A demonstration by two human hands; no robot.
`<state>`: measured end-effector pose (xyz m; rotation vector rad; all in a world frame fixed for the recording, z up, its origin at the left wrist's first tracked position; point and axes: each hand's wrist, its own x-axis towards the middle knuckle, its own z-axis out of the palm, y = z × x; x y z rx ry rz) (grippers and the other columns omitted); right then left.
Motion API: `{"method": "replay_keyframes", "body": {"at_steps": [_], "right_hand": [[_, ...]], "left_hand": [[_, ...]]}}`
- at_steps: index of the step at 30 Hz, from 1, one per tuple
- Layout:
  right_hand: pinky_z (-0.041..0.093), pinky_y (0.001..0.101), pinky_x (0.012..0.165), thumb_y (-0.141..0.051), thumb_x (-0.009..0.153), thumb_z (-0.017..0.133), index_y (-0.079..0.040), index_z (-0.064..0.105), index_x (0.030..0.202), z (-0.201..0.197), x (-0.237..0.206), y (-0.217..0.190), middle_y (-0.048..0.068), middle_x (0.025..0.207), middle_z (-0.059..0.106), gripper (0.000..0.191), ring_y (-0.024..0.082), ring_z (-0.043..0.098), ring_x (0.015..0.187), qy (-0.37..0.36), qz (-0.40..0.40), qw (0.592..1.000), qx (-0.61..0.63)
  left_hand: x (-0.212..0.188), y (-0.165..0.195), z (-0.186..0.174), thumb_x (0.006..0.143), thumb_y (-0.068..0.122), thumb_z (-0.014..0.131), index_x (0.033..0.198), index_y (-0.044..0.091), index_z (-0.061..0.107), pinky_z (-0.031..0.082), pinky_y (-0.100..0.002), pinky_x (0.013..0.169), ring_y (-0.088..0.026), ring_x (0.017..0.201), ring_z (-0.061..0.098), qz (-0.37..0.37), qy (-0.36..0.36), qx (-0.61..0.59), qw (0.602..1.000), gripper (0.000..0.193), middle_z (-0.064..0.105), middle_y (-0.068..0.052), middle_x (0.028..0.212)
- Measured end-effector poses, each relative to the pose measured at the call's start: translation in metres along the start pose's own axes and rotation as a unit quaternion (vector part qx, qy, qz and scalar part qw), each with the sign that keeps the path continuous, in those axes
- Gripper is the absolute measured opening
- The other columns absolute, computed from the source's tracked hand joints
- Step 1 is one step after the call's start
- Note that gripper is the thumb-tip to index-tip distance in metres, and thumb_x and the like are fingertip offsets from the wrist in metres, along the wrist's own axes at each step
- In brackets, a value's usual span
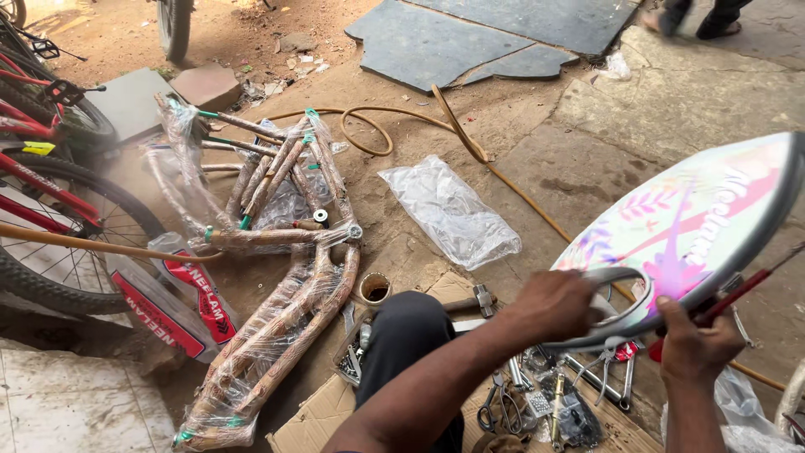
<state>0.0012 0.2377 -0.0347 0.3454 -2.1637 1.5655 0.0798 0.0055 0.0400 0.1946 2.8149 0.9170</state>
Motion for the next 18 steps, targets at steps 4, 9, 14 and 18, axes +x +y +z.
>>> {"method": "replay_keyframes", "body": {"at_steps": [4,9,14,18], "right_hand": [[0.051,0.0256,0.070,-0.025,0.103,0.081,0.001,0.069,0.113,0.014,-0.020,-0.003,0.004,0.084,0.066,0.030,0.010,0.065,0.074,-0.016,-0.072,0.985,-0.154],[0.049,0.0252,0.066,-0.031,0.109,0.079,-0.005,0.067,0.104,0.028,-0.029,-0.005,0.003,0.079,0.067,0.030,0.009,0.063,0.071,-0.057,-0.030,0.990,-0.128],[0.049,0.0267,0.066,-0.032,0.094,0.085,-0.006,0.068,0.106,0.038,-0.026,-0.003,0.003,0.080,0.066,0.034,0.010,0.063,0.071,-0.088,-0.046,0.987,-0.128],[0.050,0.0329,0.062,-0.031,0.074,0.092,-0.005,0.067,0.100,0.044,-0.023,-0.001,0.006,0.071,0.065,0.044,0.017,0.063,0.062,-0.122,-0.025,0.972,-0.201]], "left_hand": [[0.030,0.015,0.007,0.081,0.041,0.074,0.138,0.013,0.060,0.059,-0.044,0.093,-0.035,0.111,0.068,0.250,0.322,-0.104,0.907,0.065,0.060,-0.019,0.139],[0.053,0.010,0.012,0.083,0.040,0.075,0.133,0.013,0.058,0.058,-0.044,0.087,-0.037,0.115,0.068,0.209,0.296,-0.102,0.926,0.059,0.055,-0.018,0.147],[0.057,0.003,-0.004,0.083,0.036,0.074,0.134,0.013,0.056,0.060,-0.044,0.077,-0.039,0.103,0.070,0.189,0.269,-0.076,0.941,0.059,0.050,-0.018,0.151],[0.065,-0.005,-0.009,0.081,0.029,0.073,0.128,0.011,0.060,0.060,-0.044,0.066,-0.037,0.090,0.071,0.168,0.247,-0.019,0.954,0.052,0.048,-0.021,0.153]]}}
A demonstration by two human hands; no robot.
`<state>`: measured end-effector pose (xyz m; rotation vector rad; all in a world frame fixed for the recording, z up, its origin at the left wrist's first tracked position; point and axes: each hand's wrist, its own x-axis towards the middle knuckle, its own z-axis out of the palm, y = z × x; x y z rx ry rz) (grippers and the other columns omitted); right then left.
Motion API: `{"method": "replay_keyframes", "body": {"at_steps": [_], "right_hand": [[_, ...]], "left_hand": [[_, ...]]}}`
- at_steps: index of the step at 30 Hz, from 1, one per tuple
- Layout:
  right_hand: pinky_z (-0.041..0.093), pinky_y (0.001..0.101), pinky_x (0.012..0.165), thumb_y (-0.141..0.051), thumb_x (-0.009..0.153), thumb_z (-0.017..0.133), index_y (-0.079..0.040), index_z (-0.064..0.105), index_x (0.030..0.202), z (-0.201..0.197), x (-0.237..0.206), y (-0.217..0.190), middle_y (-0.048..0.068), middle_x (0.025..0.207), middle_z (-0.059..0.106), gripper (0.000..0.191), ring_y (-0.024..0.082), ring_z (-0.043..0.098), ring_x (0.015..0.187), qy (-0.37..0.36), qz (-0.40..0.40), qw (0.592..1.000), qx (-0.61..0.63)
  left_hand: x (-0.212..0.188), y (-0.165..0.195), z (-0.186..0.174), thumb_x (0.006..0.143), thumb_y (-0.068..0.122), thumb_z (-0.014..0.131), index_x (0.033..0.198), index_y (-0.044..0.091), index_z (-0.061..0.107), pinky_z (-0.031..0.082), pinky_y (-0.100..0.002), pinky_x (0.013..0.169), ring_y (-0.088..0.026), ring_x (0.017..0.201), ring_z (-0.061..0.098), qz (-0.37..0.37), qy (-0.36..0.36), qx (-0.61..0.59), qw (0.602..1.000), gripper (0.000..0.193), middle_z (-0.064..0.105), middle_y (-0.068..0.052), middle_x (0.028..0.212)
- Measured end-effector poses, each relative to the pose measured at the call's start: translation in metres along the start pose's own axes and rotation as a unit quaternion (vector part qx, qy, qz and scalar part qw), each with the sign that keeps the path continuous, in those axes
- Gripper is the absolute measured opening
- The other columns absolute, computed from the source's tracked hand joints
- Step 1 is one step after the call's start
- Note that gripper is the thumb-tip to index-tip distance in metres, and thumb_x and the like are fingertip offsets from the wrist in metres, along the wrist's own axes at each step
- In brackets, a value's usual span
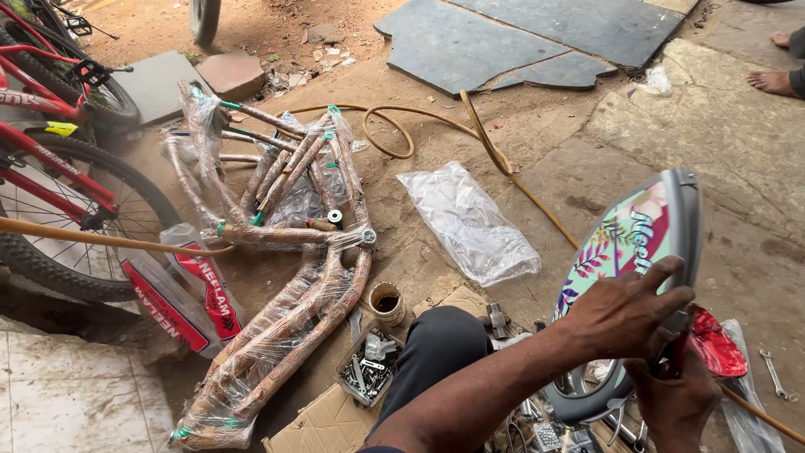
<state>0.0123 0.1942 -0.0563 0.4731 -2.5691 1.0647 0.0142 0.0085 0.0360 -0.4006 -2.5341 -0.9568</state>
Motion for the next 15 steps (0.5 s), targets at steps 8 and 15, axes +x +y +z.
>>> {"method": "replay_keyframes", "body": {"at_steps": [8,15], "right_hand": [[0.055,0.0391,0.067,-0.033,0.071,0.086,-0.008,0.073,0.119,0.014,-0.017,0.000,0.009,0.086,0.071,0.056,0.022,0.069,0.066,-0.071,-0.013,0.997,-0.042],[0.057,0.0413,0.072,-0.036,0.071,0.086,-0.012,0.076,0.113,0.021,-0.040,0.009,0.012,0.090,0.074,0.049,0.027,0.073,0.079,-0.108,-0.097,0.986,-0.082]], "left_hand": [[-0.012,-0.036,0.043,0.088,0.025,0.069,0.105,0.007,0.076,0.061,-0.040,0.067,-0.029,0.083,0.070,-0.093,-0.156,0.085,0.980,0.026,0.065,-0.017,0.116],[-0.041,-0.040,0.031,0.080,0.026,0.077,0.092,-0.004,0.077,0.060,-0.041,0.075,-0.035,0.086,0.071,-0.178,-0.202,0.060,0.961,0.032,0.061,-0.024,0.118]]}}
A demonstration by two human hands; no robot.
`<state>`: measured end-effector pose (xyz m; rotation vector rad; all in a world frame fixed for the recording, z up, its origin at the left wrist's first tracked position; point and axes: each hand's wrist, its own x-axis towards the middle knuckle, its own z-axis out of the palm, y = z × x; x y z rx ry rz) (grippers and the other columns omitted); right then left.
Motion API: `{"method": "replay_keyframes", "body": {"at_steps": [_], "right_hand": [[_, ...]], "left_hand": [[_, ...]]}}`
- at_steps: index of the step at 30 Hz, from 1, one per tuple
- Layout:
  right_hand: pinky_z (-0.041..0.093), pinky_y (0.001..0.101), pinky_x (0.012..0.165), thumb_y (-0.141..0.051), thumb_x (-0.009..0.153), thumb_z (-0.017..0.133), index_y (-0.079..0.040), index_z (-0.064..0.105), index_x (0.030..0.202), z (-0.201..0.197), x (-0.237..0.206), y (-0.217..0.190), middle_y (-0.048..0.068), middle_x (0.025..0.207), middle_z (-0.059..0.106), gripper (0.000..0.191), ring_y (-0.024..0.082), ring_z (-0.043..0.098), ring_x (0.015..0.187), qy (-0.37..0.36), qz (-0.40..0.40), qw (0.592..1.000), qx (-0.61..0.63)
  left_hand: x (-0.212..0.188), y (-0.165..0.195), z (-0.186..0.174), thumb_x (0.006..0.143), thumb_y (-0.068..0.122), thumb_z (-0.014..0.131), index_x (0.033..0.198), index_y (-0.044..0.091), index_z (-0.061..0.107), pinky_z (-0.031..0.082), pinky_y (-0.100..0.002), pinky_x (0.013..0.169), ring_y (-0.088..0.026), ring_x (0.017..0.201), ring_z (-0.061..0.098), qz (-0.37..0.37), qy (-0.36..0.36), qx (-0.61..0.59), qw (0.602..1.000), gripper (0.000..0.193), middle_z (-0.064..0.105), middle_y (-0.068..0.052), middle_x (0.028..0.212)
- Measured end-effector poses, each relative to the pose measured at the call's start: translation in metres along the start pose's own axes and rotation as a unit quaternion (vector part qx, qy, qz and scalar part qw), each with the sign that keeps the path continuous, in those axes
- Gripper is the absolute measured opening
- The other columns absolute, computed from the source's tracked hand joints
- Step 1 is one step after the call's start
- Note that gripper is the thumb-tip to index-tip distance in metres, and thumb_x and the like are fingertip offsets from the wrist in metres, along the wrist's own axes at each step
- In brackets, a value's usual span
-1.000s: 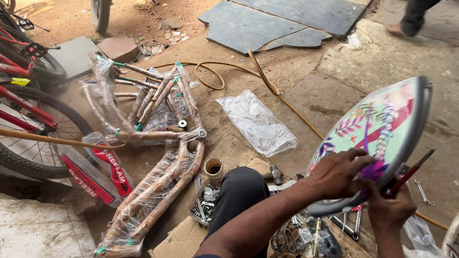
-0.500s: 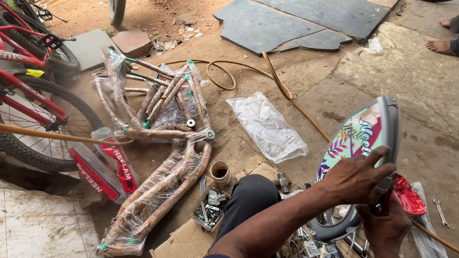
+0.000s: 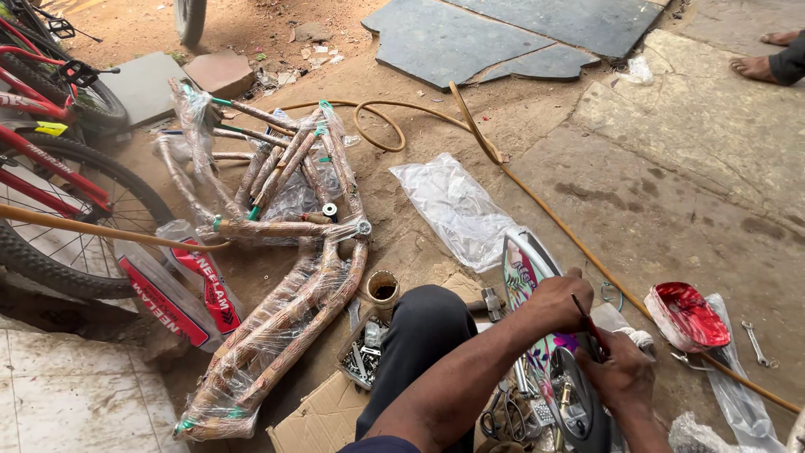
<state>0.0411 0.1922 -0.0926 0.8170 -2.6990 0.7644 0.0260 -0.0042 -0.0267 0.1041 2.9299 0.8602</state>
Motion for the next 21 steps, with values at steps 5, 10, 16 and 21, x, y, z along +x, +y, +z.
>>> {"method": "replay_keyframes", "body": {"at_steps": [5,10,16,21], "right_hand": [[0.060,0.0409,0.066,-0.034,0.081,0.084,-0.011,0.077,0.112,-0.006,0.000,0.003,0.010,0.089,0.077,0.039,0.023,0.075,0.075,-0.057,0.144,0.986,0.059],[0.059,0.0402,0.068,-0.025,0.072,0.084,-0.005,0.070,0.122,-0.021,0.007,-0.003,0.011,0.086,0.074,0.056,0.024,0.074,0.074,0.006,0.107,0.992,0.058],[0.054,0.0433,0.066,-0.029,0.074,0.090,0.000,0.071,0.108,-0.030,0.016,-0.018,0.013,0.082,0.067,0.049,0.027,0.070,0.071,0.020,0.094,0.995,0.004],[0.052,0.0422,0.066,-0.030,0.089,0.083,-0.002,0.072,0.112,-0.030,0.016,-0.031,0.013,0.082,0.068,0.039,0.028,0.067,0.071,0.143,0.045,0.989,0.015]], "left_hand": [[-0.019,0.018,-0.026,0.072,0.022,0.083,0.097,-0.010,0.069,0.064,-0.036,0.060,-0.031,0.079,0.066,0.023,0.015,-0.050,0.998,0.043,0.052,-0.021,0.125],[-0.023,0.041,-0.034,0.074,0.018,0.082,0.095,-0.013,0.068,0.058,-0.034,0.062,-0.026,0.075,0.066,0.136,0.108,-0.020,0.985,0.040,0.052,-0.020,0.123],[-0.020,0.047,-0.038,0.065,0.014,0.080,0.096,-0.012,0.068,0.062,-0.038,0.065,-0.030,0.073,0.068,0.144,0.132,0.005,0.981,0.042,0.053,-0.018,0.116],[-0.022,0.053,-0.039,0.066,0.013,0.079,0.101,-0.014,0.065,0.063,-0.037,0.062,-0.029,0.073,0.067,0.158,0.155,-0.023,0.975,0.047,0.053,-0.019,0.114]]}}
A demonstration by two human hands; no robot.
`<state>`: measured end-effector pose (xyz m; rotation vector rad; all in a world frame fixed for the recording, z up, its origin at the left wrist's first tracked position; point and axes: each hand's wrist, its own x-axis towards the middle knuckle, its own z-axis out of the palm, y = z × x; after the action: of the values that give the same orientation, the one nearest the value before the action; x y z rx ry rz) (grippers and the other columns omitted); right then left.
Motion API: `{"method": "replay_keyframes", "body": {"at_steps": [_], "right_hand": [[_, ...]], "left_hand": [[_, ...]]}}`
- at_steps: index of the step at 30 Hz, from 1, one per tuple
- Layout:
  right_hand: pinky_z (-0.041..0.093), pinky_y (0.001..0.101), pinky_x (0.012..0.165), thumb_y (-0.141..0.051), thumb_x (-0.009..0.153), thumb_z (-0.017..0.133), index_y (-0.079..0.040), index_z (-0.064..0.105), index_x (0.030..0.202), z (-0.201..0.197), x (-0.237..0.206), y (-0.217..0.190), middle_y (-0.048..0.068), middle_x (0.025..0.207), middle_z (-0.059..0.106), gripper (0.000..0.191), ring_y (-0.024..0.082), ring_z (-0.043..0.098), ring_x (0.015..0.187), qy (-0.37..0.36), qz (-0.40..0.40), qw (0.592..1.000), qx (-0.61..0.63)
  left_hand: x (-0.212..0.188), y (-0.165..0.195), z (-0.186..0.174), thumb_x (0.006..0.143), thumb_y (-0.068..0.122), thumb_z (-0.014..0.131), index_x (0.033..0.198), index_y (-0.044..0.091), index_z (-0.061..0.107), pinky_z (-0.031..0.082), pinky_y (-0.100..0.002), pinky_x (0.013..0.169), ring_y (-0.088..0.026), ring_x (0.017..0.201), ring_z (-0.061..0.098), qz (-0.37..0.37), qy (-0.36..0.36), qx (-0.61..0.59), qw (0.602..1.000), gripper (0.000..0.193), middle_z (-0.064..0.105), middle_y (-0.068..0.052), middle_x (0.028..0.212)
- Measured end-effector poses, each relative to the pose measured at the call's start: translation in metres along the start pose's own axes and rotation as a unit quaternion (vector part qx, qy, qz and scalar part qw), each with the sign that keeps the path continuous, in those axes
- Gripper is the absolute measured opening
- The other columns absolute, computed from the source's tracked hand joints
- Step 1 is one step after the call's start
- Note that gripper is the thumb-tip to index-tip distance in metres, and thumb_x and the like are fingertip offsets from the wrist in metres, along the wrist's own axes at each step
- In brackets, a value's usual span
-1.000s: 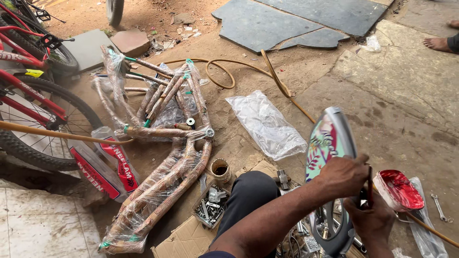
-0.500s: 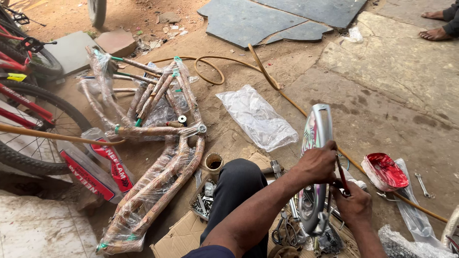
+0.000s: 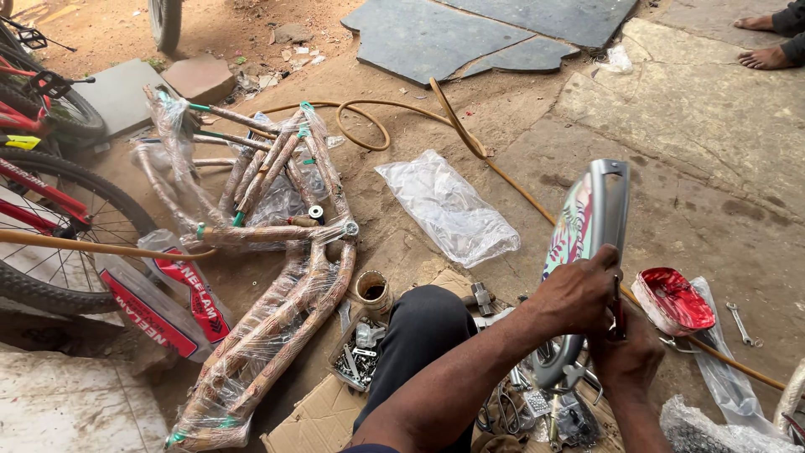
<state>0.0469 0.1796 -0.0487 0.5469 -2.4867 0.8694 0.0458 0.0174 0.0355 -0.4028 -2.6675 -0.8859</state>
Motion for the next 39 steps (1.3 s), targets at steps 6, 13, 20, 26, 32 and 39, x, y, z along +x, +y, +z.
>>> {"method": "replay_keyframes", "body": {"at_steps": [6,13,20,26,32,39], "right_hand": [[0.054,0.0380,0.064,-0.035,0.095,0.078,-0.002,0.072,0.118,0.000,0.009,0.020,0.014,0.085,0.072,0.040,0.025,0.071,0.069,-0.006,-0.055,0.998,-0.009],[0.055,0.0362,0.072,-0.043,0.109,0.075,-0.002,0.074,0.115,-0.003,-0.012,0.057,0.014,0.090,0.071,0.041,0.027,0.071,0.081,0.077,-0.050,0.996,-0.019],[0.052,0.0384,0.076,-0.038,0.111,0.069,-0.004,0.072,0.113,-0.015,-0.011,0.061,0.013,0.093,0.070,0.034,0.030,0.071,0.085,0.088,-0.048,0.995,0.001],[0.054,0.0417,0.075,-0.036,0.110,0.071,-0.003,0.072,0.110,-0.019,0.008,0.040,0.014,0.094,0.071,0.033,0.031,0.070,0.085,0.102,-0.104,0.989,0.008],[0.055,0.0469,0.077,-0.017,0.097,0.072,-0.001,0.067,0.108,-0.042,0.029,0.020,0.017,0.095,0.070,0.020,0.037,0.070,0.087,0.130,-0.125,0.984,0.005],[0.056,0.0437,0.071,-0.003,0.088,0.074,0.000,0.068,0.108,-0.064,0.038,0.010,0.015,0.088,0.070,0.020,0.033,0.070,0.081,0.120,-0.108,0.987,0.002]], "left_hand": [[-0.001,0.007,0.000,0.076,0.021,0.080,0.104,-0.008,0.066,0.060,-0.033,0.061,-0.024,0.074,0.065,-0.019,-0.020,0.035,0.999,0.042,0.054,-0.016,0.110],[0.008,0.019,-0.001,0.078,0.038,0.070,0.100,0.000,0.064,0.057,-0.035,0.045,-0.022,0.058,0.062,0.017,-0.095,-0.007,0.995,0.044,0.058,-0.010,0.091],[0.032,0.015,0.004,0.082,0.024,0.066,0.093,0.001,0.068,0.059,-0.040,0.063,-0.027,0.071,0.071,0.028,-0.168,-0.012,0.985,0.025,0.060,-0.016,0.113],[0.029,-0.001,-0.010,0.076,0.020,0.075,0.099,0.003,0.069,0.055,-0.047,0.083,-0.037,0.094,0.069,0.015,-0.161,-0.111,0.981,0.030,0.063,-0.015,0.116],[0.029,0.000,-0.030,0.078,0.019,0.079,0.114,0.006,0.068,0.057,-0.044,0.082,-0.033,0.099,0.071,0.072,-0.106,-0.104,0.986,0.040,0.064,-0.010,0.127],[0.041,0.017,-0.041,0.073,0.027,0.086,0.116,0.003,0.067,0.060,-0.038,0.073,-0.025,0.088,0.074,0.065,-0.128,-0.097,0.985,0.053,0.063,-0.011,0.130]]}}
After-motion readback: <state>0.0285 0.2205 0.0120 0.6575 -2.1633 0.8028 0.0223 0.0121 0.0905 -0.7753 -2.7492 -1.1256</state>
